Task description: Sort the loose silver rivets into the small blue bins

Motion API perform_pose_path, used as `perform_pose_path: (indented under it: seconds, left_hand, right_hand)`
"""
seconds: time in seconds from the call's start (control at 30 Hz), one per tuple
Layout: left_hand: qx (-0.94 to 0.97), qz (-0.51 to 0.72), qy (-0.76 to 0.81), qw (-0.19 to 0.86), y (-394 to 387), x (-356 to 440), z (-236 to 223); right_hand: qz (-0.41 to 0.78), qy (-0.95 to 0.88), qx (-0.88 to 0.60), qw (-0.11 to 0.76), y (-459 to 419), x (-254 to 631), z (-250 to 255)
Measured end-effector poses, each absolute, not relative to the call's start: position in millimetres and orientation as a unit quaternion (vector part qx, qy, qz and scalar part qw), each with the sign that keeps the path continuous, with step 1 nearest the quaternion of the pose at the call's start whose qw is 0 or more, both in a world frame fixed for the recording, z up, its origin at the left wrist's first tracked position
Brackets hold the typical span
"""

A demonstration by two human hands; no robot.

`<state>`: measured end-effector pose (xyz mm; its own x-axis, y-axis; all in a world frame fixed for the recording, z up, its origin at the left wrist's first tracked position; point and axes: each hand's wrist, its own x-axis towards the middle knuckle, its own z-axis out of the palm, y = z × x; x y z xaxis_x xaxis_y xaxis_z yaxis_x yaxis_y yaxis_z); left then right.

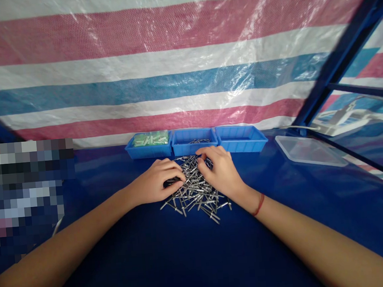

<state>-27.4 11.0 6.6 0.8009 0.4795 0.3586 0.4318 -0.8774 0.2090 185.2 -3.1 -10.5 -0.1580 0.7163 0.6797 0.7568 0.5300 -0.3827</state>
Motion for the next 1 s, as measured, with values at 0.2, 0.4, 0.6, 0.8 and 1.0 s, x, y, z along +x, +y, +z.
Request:
perform_pose_path:
  seconds: [0.2,0.4,0.6,0.8,1.0]
  left_hand:
    - [0.933,0.23,0.271,0.056,11,-21,1]
    - [0.86,0.383,0.326,0.089,3,-12,-4]
    - [0.847,0.428,0.307,0.07,-5,-9,-8]
    - [0.848,0.427,0.308,0.059,-4,-8,-9]
    - [0.849,0.416,0.322,0.052,-1,-8,-9]
  right_hand:
    - [-0.011,-0.773,-0.46,0.437,-6,183,-7]
    - [0.076,-0.792,-0.388,0.464,-19,173,-1]
    - [0.133,-0.765,-0.394,0.493,-25,166,-1]
    - [0.157,-0.753,-0.394,0.504,-24,166,-3]
    - [0.158,-0.76,-0.384,0.5,-25,166,-2]
